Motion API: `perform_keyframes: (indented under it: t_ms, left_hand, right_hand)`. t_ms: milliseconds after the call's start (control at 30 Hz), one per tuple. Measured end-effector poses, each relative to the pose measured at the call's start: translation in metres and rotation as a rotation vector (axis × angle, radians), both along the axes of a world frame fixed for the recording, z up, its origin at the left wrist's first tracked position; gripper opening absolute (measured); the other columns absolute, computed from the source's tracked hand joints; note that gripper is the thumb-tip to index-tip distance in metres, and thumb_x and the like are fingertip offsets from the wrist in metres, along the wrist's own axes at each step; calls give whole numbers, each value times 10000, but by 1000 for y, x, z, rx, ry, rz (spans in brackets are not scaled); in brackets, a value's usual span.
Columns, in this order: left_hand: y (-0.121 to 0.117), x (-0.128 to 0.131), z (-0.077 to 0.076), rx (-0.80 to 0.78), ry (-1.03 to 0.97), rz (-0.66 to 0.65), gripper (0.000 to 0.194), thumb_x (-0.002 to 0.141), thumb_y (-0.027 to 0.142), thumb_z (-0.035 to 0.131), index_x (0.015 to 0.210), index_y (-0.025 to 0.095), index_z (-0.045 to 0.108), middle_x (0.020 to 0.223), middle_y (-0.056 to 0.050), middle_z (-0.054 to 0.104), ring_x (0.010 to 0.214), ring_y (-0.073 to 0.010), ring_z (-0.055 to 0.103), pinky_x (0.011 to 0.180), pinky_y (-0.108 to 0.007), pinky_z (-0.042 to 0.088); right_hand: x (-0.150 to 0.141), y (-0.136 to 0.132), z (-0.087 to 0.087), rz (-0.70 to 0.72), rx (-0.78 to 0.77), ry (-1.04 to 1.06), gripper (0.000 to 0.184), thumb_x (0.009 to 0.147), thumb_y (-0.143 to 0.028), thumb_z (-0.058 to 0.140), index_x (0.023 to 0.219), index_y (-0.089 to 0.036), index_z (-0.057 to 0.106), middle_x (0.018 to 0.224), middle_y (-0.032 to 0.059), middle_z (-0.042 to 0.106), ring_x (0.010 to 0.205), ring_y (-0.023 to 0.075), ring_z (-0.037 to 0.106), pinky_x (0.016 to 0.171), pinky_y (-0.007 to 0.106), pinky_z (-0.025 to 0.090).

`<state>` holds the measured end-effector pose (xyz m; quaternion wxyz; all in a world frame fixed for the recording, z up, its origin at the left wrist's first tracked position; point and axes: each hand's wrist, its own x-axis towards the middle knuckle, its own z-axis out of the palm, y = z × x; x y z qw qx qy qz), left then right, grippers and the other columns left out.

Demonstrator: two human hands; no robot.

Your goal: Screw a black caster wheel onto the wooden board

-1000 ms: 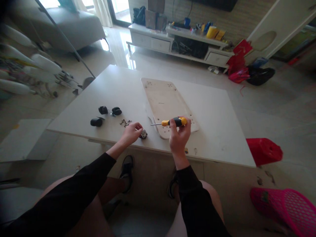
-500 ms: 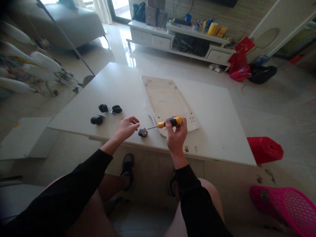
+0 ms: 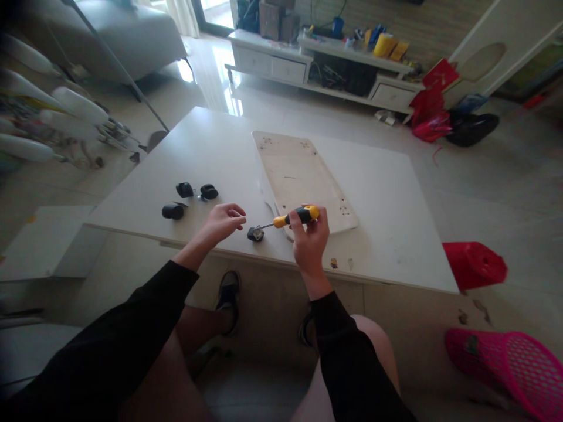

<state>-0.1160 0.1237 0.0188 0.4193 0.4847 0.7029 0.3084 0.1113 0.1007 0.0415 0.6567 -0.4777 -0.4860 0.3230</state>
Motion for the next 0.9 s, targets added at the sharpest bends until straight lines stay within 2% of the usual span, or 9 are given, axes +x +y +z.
perform_keyframes:
  t_ms: [233,500,733,900]
  left_hand:
    - [0,0,4,1,-1,21,75,748,193,700,812,189,740,663,-27,716,654,-191,713,609,-280,464]
    - [3,-5,-2,4,38,35,116,746,230,689,835,191,752,729,-46,745,682,-189,714,610,-280,460]
    - [2,-4,8,-11,117,50,123,773,242,679,837,185,767,786,-66,768,722,-184,691,620,-275,434]
    - [3,-6,2,14,102,48,137,803,260,672,852,173,766,837,-83,783,727,-185,699,633,-280,448]
  right_hand:
    - [-6,-3,-1,52,-48,19,421,814,-552,873,1023,-251,667,965,-28,640,788,94,648,683,255,607]
    - [-16,-3,-5,122,-90,-8,457,820,-566,865,1064,-250,642,1006,-18,658,828,103,659,741,275,611]
    - [-27,-4,-8,163,-92,-71,425,840,-547,856,1078,-255,660,963,-28,672,808,103,644,755,275,600]
    - [-27,-5,-9,154,-73,-89,402,854,-530,851,1081,-255,666,1005,-18,682,830,102,650,774,280,592]
